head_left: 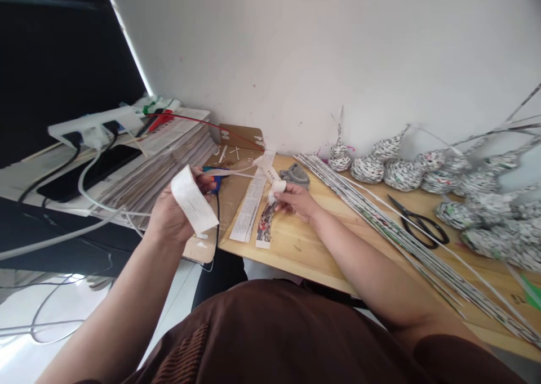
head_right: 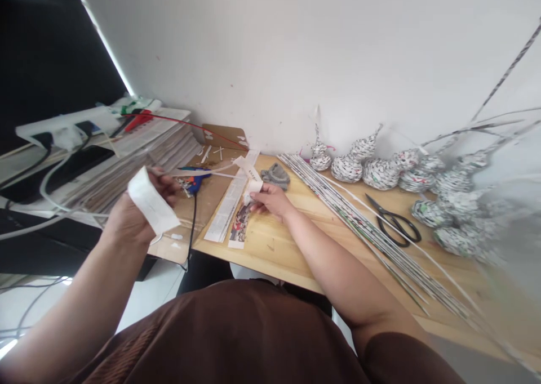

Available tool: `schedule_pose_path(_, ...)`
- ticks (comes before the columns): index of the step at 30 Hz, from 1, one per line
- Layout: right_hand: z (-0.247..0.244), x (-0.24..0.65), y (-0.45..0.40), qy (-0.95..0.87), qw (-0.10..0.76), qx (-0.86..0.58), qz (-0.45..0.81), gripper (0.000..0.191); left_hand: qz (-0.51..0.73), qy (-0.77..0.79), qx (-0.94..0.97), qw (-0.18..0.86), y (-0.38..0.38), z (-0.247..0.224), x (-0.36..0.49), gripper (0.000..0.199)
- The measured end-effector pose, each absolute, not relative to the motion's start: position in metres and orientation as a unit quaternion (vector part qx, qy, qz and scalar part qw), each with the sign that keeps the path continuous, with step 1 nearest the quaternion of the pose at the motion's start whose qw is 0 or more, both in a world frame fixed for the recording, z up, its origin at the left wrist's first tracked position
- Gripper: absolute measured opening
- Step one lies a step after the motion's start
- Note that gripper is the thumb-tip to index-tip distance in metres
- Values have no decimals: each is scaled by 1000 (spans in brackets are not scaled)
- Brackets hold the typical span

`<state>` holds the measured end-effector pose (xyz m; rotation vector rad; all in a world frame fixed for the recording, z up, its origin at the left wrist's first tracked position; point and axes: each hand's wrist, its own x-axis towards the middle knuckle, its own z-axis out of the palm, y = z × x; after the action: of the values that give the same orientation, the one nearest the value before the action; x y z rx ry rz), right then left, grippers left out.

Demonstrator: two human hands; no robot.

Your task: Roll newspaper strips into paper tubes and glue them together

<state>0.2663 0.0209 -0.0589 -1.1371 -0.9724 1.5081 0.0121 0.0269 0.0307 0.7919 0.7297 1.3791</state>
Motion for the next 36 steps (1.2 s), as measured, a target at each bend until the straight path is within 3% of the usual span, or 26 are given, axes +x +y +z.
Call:
schedule_pose_path(8,-62,266,21,-441,493,-463,590,26,550,337,282,710,21,28,13,20)
schedule_pose_path(13,-66,264,20,-503,458,-482,553,19,548,339,302,702,17,28,16,21)
schedule_pose_path(20,-66,267,17,-707,448,-528,140,27,562,383,321,659,19,19,12,25)
schedule_pose_path(27,-57,266,9,-766,459,-448,-19,29,597,382,359,607,28,9,1,25)
schedule_pose_path(32,-43,238,-14,-843,426,-326,-17,21,638,362,305,608,33,19,-5,22)
schedule_pose_path(36,-41,210,-36,-883,331,-290,160,33,672,323,271,608,34,36,-15,25)
